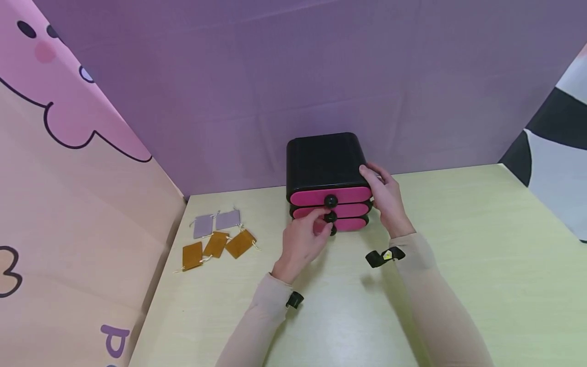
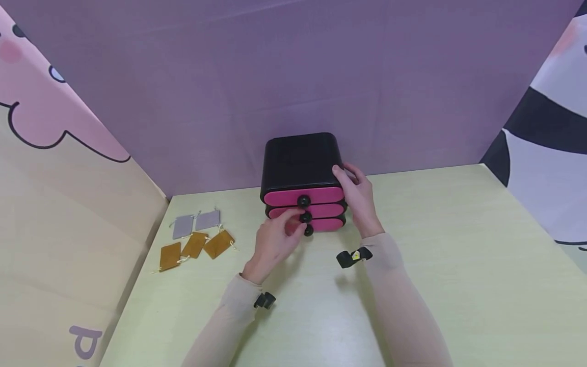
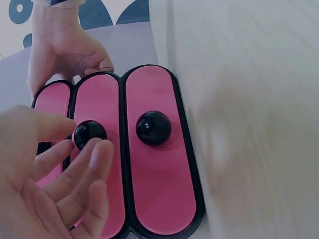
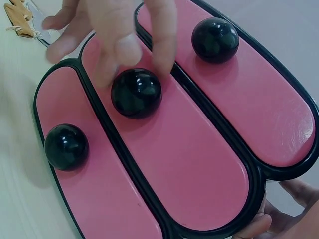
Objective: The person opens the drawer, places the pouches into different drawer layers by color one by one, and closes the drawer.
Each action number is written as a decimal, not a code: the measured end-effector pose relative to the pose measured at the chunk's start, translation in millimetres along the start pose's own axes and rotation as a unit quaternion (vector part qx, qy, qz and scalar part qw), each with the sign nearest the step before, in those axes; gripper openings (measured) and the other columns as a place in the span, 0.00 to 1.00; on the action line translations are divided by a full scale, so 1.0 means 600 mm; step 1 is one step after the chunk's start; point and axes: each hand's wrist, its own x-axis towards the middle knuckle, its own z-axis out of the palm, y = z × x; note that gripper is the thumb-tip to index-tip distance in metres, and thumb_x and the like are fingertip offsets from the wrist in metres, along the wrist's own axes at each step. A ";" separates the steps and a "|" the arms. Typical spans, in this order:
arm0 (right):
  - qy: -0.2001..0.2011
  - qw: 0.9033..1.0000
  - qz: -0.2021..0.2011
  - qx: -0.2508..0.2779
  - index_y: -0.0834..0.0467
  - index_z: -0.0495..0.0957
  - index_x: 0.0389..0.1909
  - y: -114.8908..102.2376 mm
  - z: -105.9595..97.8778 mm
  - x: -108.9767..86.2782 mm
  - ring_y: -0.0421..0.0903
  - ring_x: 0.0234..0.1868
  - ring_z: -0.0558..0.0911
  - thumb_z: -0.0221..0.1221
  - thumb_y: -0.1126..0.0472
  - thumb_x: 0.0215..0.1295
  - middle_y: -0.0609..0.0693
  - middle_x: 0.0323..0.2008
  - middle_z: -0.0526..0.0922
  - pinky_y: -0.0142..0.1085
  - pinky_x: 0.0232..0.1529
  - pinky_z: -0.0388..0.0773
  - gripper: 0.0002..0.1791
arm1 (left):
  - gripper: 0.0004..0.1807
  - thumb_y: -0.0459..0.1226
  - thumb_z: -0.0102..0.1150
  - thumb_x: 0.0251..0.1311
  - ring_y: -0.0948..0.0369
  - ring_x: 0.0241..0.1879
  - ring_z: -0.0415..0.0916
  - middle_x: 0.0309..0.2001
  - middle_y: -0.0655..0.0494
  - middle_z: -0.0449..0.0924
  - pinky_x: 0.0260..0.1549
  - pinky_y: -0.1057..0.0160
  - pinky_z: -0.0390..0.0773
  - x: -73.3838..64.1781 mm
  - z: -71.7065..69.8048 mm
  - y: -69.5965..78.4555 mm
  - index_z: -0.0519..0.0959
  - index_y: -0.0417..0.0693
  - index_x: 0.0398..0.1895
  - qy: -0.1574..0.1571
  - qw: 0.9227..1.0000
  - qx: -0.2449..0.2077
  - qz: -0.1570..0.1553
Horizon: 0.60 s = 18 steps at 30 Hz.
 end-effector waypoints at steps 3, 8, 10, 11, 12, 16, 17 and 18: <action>0.003 1.000 0.001 0.002 0.40 0.64 0.82 0.000 -0.001 0.000 0.36 0.53 0.73 0.58 0.31 0.72 0.51 0.77 0.70 0.37 0.47 0.71 0.41 | 0.16 0.45 0.64 0.73 0.67 0.32 0.83 0.40 0.62 0.92 0.31 0.67 0.74 0.001 0.004 -0.001 0.86 0.62 0.61 -0.002 1.000 0.008 0.004; 0.003 1.000 0.003 0.006 0.40 0.64 0.82 0.002 -0.001 -0.001 0.37 0.52 0.74 0.58 0.31 0.72 0.52 0.78 0.69 0.37 0.47 0.71 0.41 | 0.16 0.44 0.63 0.72 0.66 0.28 0.80 0.39 0.61 0.92 0.28 0.68 0.71 0.002 0.009 -0.006 0.86 0.61 0.61 -0.001 1.000 -0.006 0.009; 0.003 1.000 0.004 0.006 0.40 0.64 0.82 0.002 -0.001 -0.002 0.37 0.53 0.74 0.58 0.31 0.72 0.52 0.78 0.69 0.37 0.48 0.71 0.42 | 0.16 0.44 0.64 0.72 0.67 0.28 0.80 0.39 0.61 0.92 0.28 0.68 0.71 0.002 0.010 -0.008 0.86 0.61 0.61 -0.003 1.000 -0.014 0.011; 0.004 1.000 0.004 0.006 0.40 0.64 0.82 0.003 -0.001 -0.002 0.37 0.53 0.74 0.58 0.31 0.71 0.52 0.78 0.69 0.37 0.48 0.71 0.42 | 0.16 0.43 0.64 0.72 0.67 0.28 0.80 0.40 0.61 0.92 0.28 0.69 0.71 0.003 0.011 -0.009 0.85 0.61 0.61 -0.004 1.000 -0.018 0.012; 0.004 1.000 0.004 0.006 0.40 0.65 0.82 0.003 -0.001 -0.002 0.37 0.53 0.74 0.58 0.30 0.71 0.52 0.78 0.70 0.37 0.48 0.71 0.42 | 0.16 0.43 0.64 0.72 0.67 0.28 0.80 0.40 0.61 0.92 0.28 0.69 0.71 0.003 0.012 -0.010 0.85 0.61 0.61 -0.004 1.000 -0.020 0.014; 0.006 1.000 0.002 0.004 0.40 0.65 0.81 0.002 -0.001 -0.001 0.38 0.52 0.74 0.59 0.30 0.71 0.51 0.76 0.71 0.37 0.47 0.70 0.41 | 0.15 0.43 0.65 0.72 0.67 0.28 0.82 0.40 0.61 0.92 0.28 0.69 0.72 0.004 0.015 -0.013 0.86 0.60 0.60 0.001 0.999 -0.028 0.023; 0.007 1.000 0.001 0.004 0.40 0.66 0.81 0.002 -0.001 -0.001 0.38 0.52 0.74 0.59 0.30 0.71 0.51 0.75 0.71 0.37 0.46 0.70 0.41 | 0.15 0.43 0.65 0.72 0.67 0.28 0.82 0.40 0.61 0.92 0.28 0.69 0.72 0.005 0.015 -0.014 0.86 0.60 0.59 0.003 0.999 -0.028 0.025; 0.008 1.000 0.001 0.003 0.40 0.66 0.81 0.002 -0.001 0.000 0.38 0.51 0.74 0.58 0.30 0.71 0.51 0.75 0.72 0.37 0.46 0.70 0.41 | 0.15 0.43 0.65 0.72 0.67 0.28 0.82 0.40 0.61 0.92 0.28 0.68 0.72 0.005 0.015 -0.014 0.86 0.60 0.59 0.005 0.999 -0.028 0.028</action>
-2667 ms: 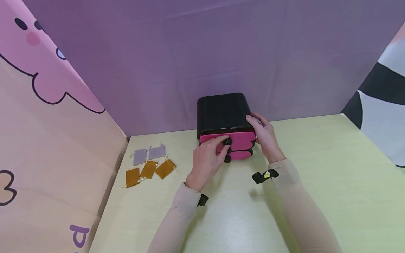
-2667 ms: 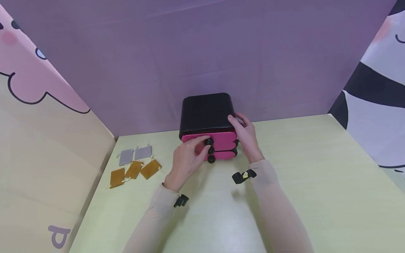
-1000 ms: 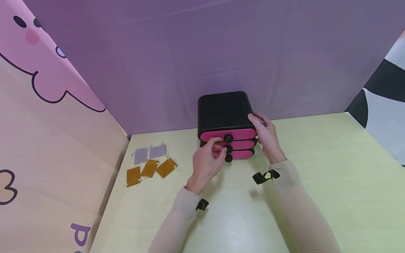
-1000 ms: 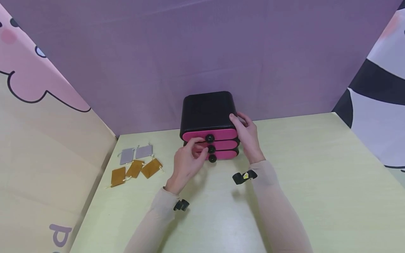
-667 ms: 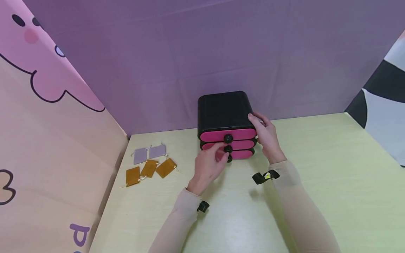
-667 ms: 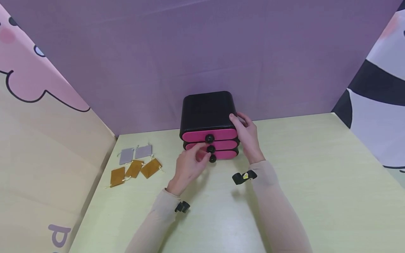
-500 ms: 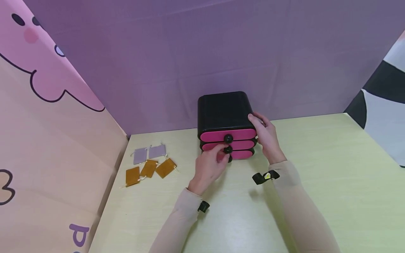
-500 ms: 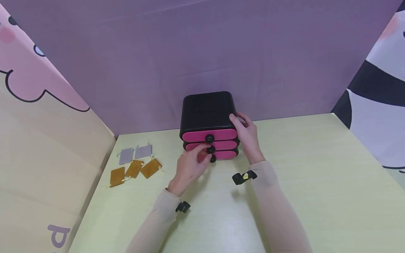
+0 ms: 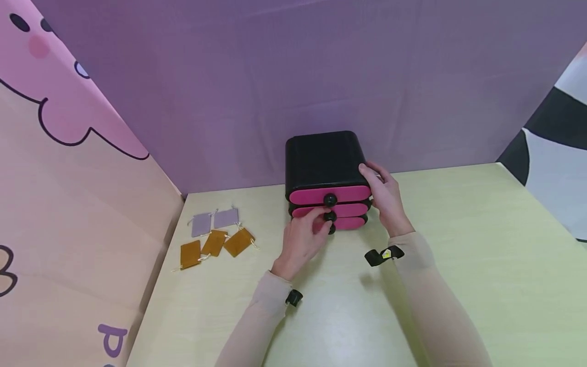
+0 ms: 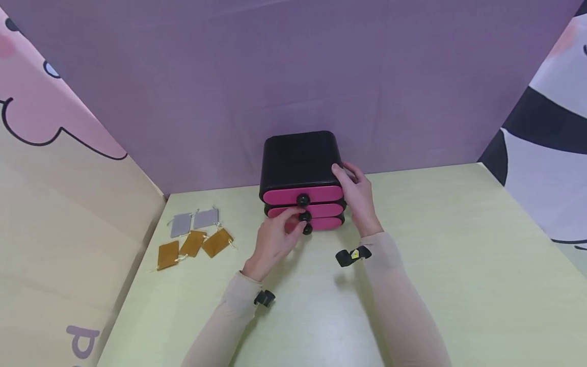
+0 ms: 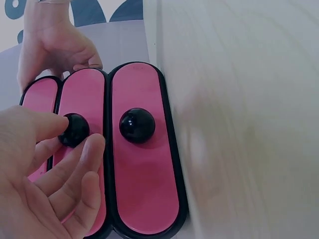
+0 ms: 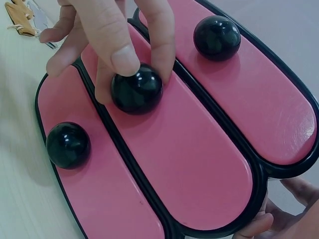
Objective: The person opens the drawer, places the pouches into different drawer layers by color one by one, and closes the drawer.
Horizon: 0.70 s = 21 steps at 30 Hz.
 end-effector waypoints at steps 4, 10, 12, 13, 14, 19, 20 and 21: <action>0.000 1.000 0.000 0.001 0.40 0.65 0.81 0.001 0.001 0.001 0.38 0.50 0.74 0.58 0.31 0.72 0.51 0.74 0.72 0.36 0.45 0.71 0.41 | 0.15 0.43 0.66 0.71 0.66 0.31 0.84 0.40 0.61 0.93 0.30 0.68 0.73 0.000 -0.001 -0.001 0.87 0.61 0.58 0.002 1.000 0.002 0.004; -0.006 1.000 0.002 0.004 0.40 0.64 0.82 0.001 0.001 0.004 0.37 0.50 0.75 0.58 0.32 0.72 0.52 0.75 0.71 0.37 0.47 0.71 0.41 | 0.15 0.44 0.66 0.71 0.65 0.33 0.86 0.40 0.62 0.93 0.31 0.67 0.73 -0.002 -0.002 -0.001 0.87 0.61 0.59 0.001 1.000 0.004 0.003; -0.006 1.000 0.003 0.006 0.40 0.63 0.82 0.002 0.001 0.004 0.37 0.50 0.75 0.58 0.32 0.72 0.52 0.75 0.71 0.37 0.48 0.72 0.41 | 0.15 0.44 0.66 0.71 0.65 0.33 0.86 0.40 0.62 0.93 0.31 0.67 0.74 -0.002 -0.002 -0.002 0.87 0.61 0.58 0.002 1.000 0.006 0.003; -0.006 1.000 0.003 0.007 0.40 0.63 0.82 0.002 0.002 0.004 0.37 0.50 0.75 0.58 0.32 0.72 0.51 0.74 0.72 0.37 0.47 0.72 0.41 | 0.15 0.44 0.66 0.71 0.65 0.33 0.86 0.40 0.62 0.93 0.31 0.67 0.74 -0.003 -0.003 -0.002 0.87 0.61 0.58 0.002 1.000 0.006 0.002; -0.006 1.000 0.003 0.007 0.40 0.64 0.82 0.002 0.002 0.004 0.37 0.50 0.75 0.58 0.32 0.72 0.51 0.73 0.72 0.37 0.46 0.71 0.41 | 0.15 0.45 0.66 0.71 0.66 0.33 0.86 0.40 0.63 0.93 0.31 0.67 0.74 -0.003 -0.003 -0.002 0.87 0.62 0.58 0.001 1.000 0.007 0.001; -0.004 1.000 0.002 0.002 0.40 0.65 0.81 0.003 0.002 0.003 0.38 0.46 0.75 0.58 0.32 0.72 0.47 0.65 0.76 0.35 0.41 0.70 0.40 | 0.15 0.45 0.66 0.71 0.66 0.33 0.86 0.39 0.63 0.93 0.31 0.66 0.74 -0.005 -0.003 -0.002 0.87 0.62 0.58 -0.002 1.000 0.008 -0.001; -0.004 1.000 0.002 0.001 0.40 0.65 0.81 0.003 0.002 0.002 0.38 0.46 0.75 0.58 0.31 0.72 0.47 0.65 0.76 0.35 0.41 0.70 0.40 | 0.15 0.45 0.66 0.71 0.67 0.33 0.87 0.39 0.63 0.93 0.31 0.67 0.74 -0.006 -0.003 -0.002 0.87 0.62 0.58 -0.002 1.000 0.008 -0.002; -0.004 1.000 0.002 0.000 0.40 0.65 0.81 0.003 0.002 0.002 0.38 0.46 0.75 0.58 0.31 0.72 0.47 0.66 0.76 0.34 0.41 0.70 0.41 | 0.15 0.45 0.66 0.71 0.67 0.33 0.87 0.40 0.63 0.93 0.31 0.67 0.74 -0.006 -0.003 -0.002 0.87 0.62 0.58 -0.002 1.000 0.007 -0.002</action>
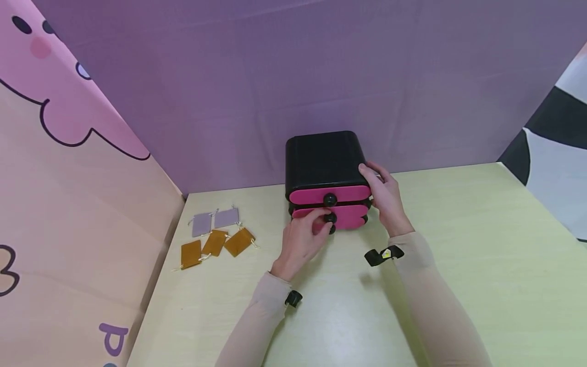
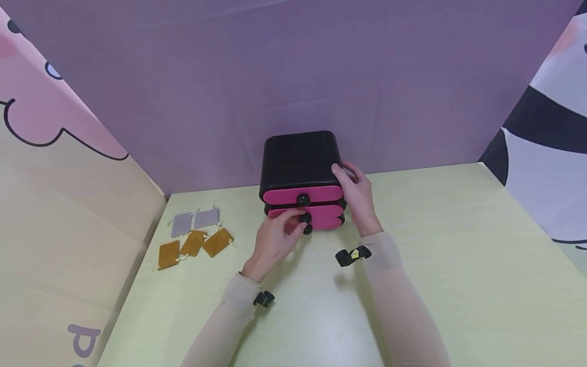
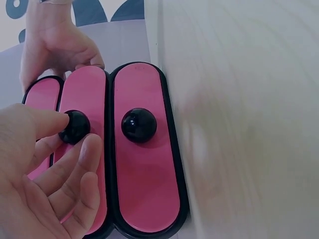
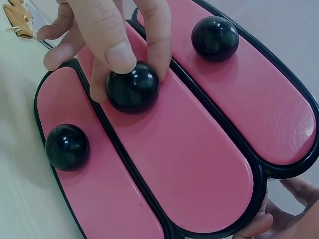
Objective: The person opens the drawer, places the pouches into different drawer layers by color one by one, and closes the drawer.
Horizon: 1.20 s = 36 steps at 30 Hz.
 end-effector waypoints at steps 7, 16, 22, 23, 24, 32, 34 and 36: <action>-0.002 1.000 -0.003 0.000 0.41 0.65 0.82 -0.004 -0.001 -0.003 0.38 0.50 0.77 0.58 0.30 0.71 0.53 0.73 0.73 0.35 0.46 0.73 0.42 | 0.14 0.46 0.66 0.71 0.67 0.33 0.86 0.40 0.63 0.93 0.31 0.67 0.74 -0.001 -0.002 0.002 0.87 0.62 0.58 -0.002 1.000 -0.003 0.001; -0.001 1.000 0.000 0.002 0.41 0.65 0.81 -0.005 -0.001 -0.004 0.38 0.49 0.77 0.58 0.30 0.71 0.50 0.67 0.75 0.34 0.45 0.73 0.42 | 0.15 0.45 0.66 0.71 0.68 0.30 0.82 0.39 0.63 0.93 0.30 0.68 0.70 -0.005 -0.006 0.005 0.87 0.61 0.58 -0.014 1.000 -0.001 0.004; 0.001 1.000 -0.001 0.004 0.41 0.67 0.80 -0.006 -0.002 -0.003 0.38 0.45 0.77 0.59 0.30 0.70 0.41 0.58 0.78 0.32 0.39 0.70 0.41 | 0.15 0.45 0.66 0.72 0.69 0.30 0.80 0.38 0.63 0.92 0.29 0.69 0.70 -0.008 -0.011 0.006 0.87 0.62 0.59 -0.022 1.000 0.008 0.013; 0.001 1.000 -0.002 0.005 0.41 0.67 0.80 -0.006 -0.002 -0.003 0.38 0.45 0.77 0.59 0.30 0.71 0.41 0.58 0.78 0.32 0.39 0.70 0.41 | 0.15 0.45 0.67 0.72 0.69 0.30 0.80 0.38 0.63 0.92 0.30 0.69 0.70 -0.008 -0.012 0.007 0.87 0.62 0.59 -0.023 1.000 0.009 0.014; 0.000 1.000 -0.002 0.005 0.41 0.67 0.80 -0.007 -0.002 -0.003 0.37 0.44 0.77 0.59 0.31 0.71 0.41 0.58 0.78 0.32 0.38 0.70 0.41 | 0.15 0.45 0.67 0.71 0.69 0.30 0.80 0.38 0.63 0.92 0.30 0.69 0.70 -0.008 -0.013 0.007 0.87 0.62 0.59 -0.025 1.000 0.010 0.014; -0.006 1.000 0.003 0.004 0.40 0.64 0.82 -0.005 -0.001 0.000 0.37 0.47 0.77 0.59 0.31 0.72 0.47 0.64 0.77 0.34 0.42 0.72 0.41 | 0.16 0.45 0.67 0.72 0.69 0.30 0.79 0.38 0.63 0.92 0.30 0.71 0.71 -0.015 -0.018 0.010 0.87 0.62 0.60 -0.045 0.999 0.021 0.013; -0.005 1.000 0.005 0.000 0.40 0.64 0.82 -0.004 -0.001 0.000 0.38 0.47 0.76 0.58 0.31 0.72 0.49 0.67 0.76 0.34 0.43 0.72 0.41 | 0.16 0.45 0.67 0.72 0.69 0.29 0.79 0.37 0.63 0.91 0.29 0.71 0.71 -0.018 -0.018 0.011 0.87 0.62 0.60 -0.050 0.998 0.022 0.015; -0.005 1.000 0.007 -0.003 0.40 0.63 0.82 -0.003 -0.001 -0.001 0.38 0.47 0.76 0.58 0.31 0.72 0.51 0.69 0.74 0.34 0.43 0.71 0.42 | 0.16 0.44 0.67 0.71 0.69 0.28 0.78 0.37 0.63 0.91 0.29 0.71 0.71 -0.020 -0.019 0.012 0.86 0.61 0.60 -0.053 0.998 0.023 0.019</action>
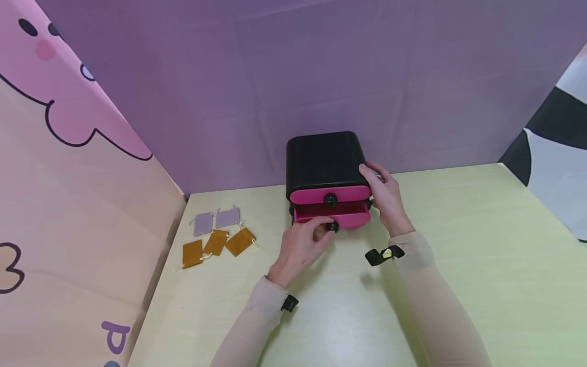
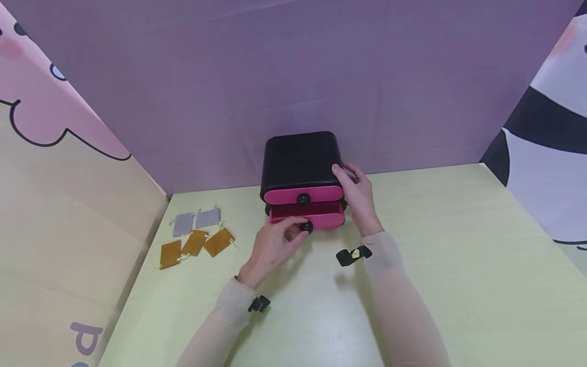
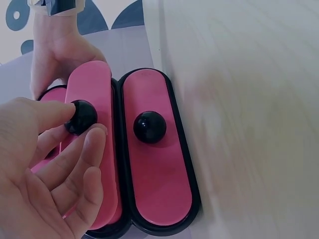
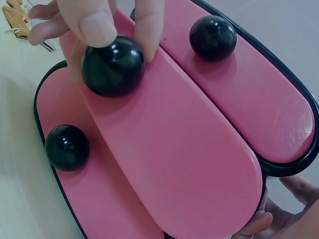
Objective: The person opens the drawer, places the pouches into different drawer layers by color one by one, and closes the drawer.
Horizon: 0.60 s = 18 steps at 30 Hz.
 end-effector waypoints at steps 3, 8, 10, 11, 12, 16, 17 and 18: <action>0.000 1.000 0.000 0.000 0.40 0.63 0.82 0.000 -0.001 -0.001 0.38 0.47 0.75 0.58 0.31 0.72 0.52 0.71 0.74 0.34 0.43 0.71 0.42 | 0.16 0.44 0.67 0.71 0.70 0.27 0.78 0.37 0.62 0.91 0.28 0.72 0.71 -0.004 -0.001 0.002 0.86 0.60 0.60 -0.003 1.000 -0.002 0.009; 0.000 1.000 -0.002 0.005 0.41 0.64 0.82 0.000 -0.001 -0.003 0.38 0.47 0.76 0.58 0.31 0.72 0.52 0.70 0.74 0.34 0.42 0.71 0.41 | 0.16 0.43 0.68 0.71 0.69 0.28 0.79 0.37 0.61 0.92 0.28 0.73 0.72 -0.009 -0.003 0.004 0.87 0.59 0.60 -0.010 1.000 -0.006 0.016; 0.000 1.000 -0.003 0.005 0.41 0.64 0.82 0.000 -0.001 -0.003 0.38 0.47 0.76 0.58 0.31 0.72 0.53 0.71 0.74 0.34 0.42 0.71 0.41 | 0.16 0.43 0.67 0.71 0.69 0.28 0.80 0.37 0.61 0.92 0.28 0.73 0.72 -0.012 -0.003 0.005 0.86 0.58 0.61 -0.013 1.000 -0.007 0.014; 0.000 1.000 -0.003 0.004 0.41 0.64 0.82 -0.001 -0.001 -0.004 0.38 0.47 0.76 0.58 0.31 0.72 0.53 0.72 0.74 0.34 0.43 0.71 0.42 | 0.16 0.43 0.67 0.71 0.69 0.28 0.80 0.37 0.61 0.92 0.28 0.73 0.72 -0.013 -0.004 0.005 0.86 0.58 0.61 -0.014 1.000 -0.006 0.013; -0.001 1.000 -0.003 0.004 0.41 0.63 0.82 0.000 -0.001 -0.004 0.38 0.48 0.76 0.58 0.31 0.72 0.54 0.73 0.73 0.34 0.44 0.71 0.42 | 0.17 0.43 0.67 0.71 0.69 0.28 0.79 0.37 0.61 0.91 0.28 0.73 0.72 -0.014 -0.005 0.006 0.86 0.58 0.61 -0.016 1.000 -0.007 0.011; -0.003 1.000 -0.002 0.000 0.41 0.62 0.83 -0.001 0.000 -0.004 0.39 0.50 0.76 0.57 0.31 0.72 0.55 0.76 0.71 0.36 0.47 0.72 0.42 | 0.16 0.44 0.68 0.71 0.70 0.27 0.79 0.37 0.62 0.91 0.27 0.73 0.72 -0.019 -0.006 0.007 0.86 0.59 0.61 -0.020 1.000 -0.007 0.008; -0.003 1.000 -0.002 0.000 0.41 0.62 0.83 -0.001 0.000 -0.005 0.39 0.51 0.75 0.57 0.31 0.72 0.55 0.77 0.70 0.37 0.49 0.72 0.42 | 0.16 0.44 0.68 0.71 0.70 0.27 0.78 0.37 0.62 0.91 0.27 0.73 0.72 -0.020 -0.006 0.008 0.86 0.59 0.60 -0.020 1.000 -0.007 0.010; -0.003 1.000 -0.001 0.000 0.41 0.62 0.83 -0.001 0.000 -0.005 0.40 0.52 0.75 0.57 0.31 0.72 0.55 0.78 0.70 0.37 0.50 0.72 0.42 | 0.16 0.44 0.68 0.71 0.71 0.27 0.78 0.37 0.62 0.91 0.27 0.73 0.72 -0.021 -0.007 0.009 0.87 0.59 0.60 -0.019 1.000 -0.007 0.012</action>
